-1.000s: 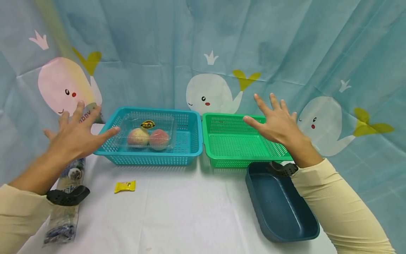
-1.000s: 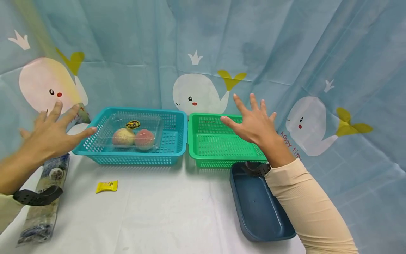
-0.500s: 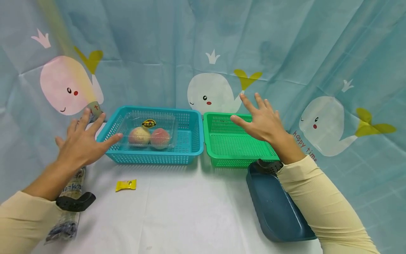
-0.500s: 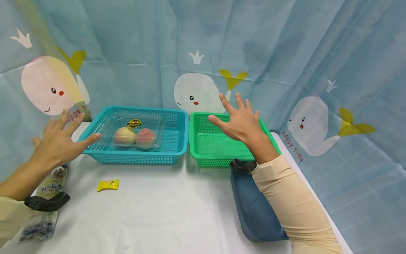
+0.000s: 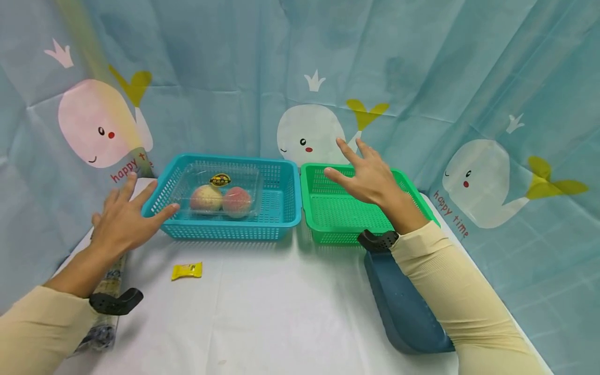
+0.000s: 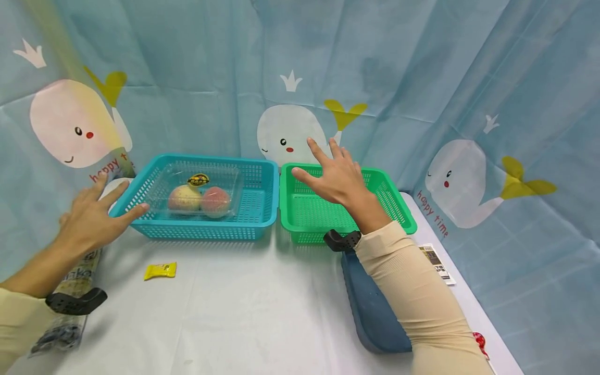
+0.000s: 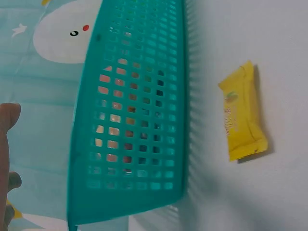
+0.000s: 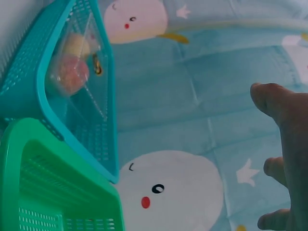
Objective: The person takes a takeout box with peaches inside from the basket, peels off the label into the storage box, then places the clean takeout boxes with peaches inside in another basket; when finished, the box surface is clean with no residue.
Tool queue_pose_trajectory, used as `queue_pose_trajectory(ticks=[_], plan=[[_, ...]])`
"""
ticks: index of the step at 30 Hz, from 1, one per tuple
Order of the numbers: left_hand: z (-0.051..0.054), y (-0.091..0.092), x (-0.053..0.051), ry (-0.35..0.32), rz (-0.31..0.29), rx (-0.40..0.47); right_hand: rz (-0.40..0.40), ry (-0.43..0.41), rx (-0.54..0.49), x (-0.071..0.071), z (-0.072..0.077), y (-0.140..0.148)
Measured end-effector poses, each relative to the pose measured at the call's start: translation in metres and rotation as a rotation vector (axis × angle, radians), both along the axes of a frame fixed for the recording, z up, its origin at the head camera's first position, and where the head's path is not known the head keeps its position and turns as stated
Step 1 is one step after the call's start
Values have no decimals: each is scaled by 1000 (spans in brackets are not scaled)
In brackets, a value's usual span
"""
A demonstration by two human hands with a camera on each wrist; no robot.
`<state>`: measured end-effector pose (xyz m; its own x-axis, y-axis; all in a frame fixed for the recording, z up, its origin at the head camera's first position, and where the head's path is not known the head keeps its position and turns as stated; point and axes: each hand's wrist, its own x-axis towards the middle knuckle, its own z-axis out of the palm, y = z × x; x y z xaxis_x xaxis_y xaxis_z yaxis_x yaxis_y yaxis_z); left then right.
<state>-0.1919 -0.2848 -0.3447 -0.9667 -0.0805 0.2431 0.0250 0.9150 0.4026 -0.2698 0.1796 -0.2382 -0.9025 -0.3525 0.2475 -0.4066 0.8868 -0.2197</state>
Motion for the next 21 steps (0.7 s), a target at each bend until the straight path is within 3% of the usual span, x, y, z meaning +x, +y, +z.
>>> queue_pose_trajectory(ticks=[11,21], plan=[[-23,-9,-8,-28,-12,95,68,-54,-83,-15,-11,-22],[-34,-7,-11,-34,-18,116,118,-110,-136,-25,-27,-44]])
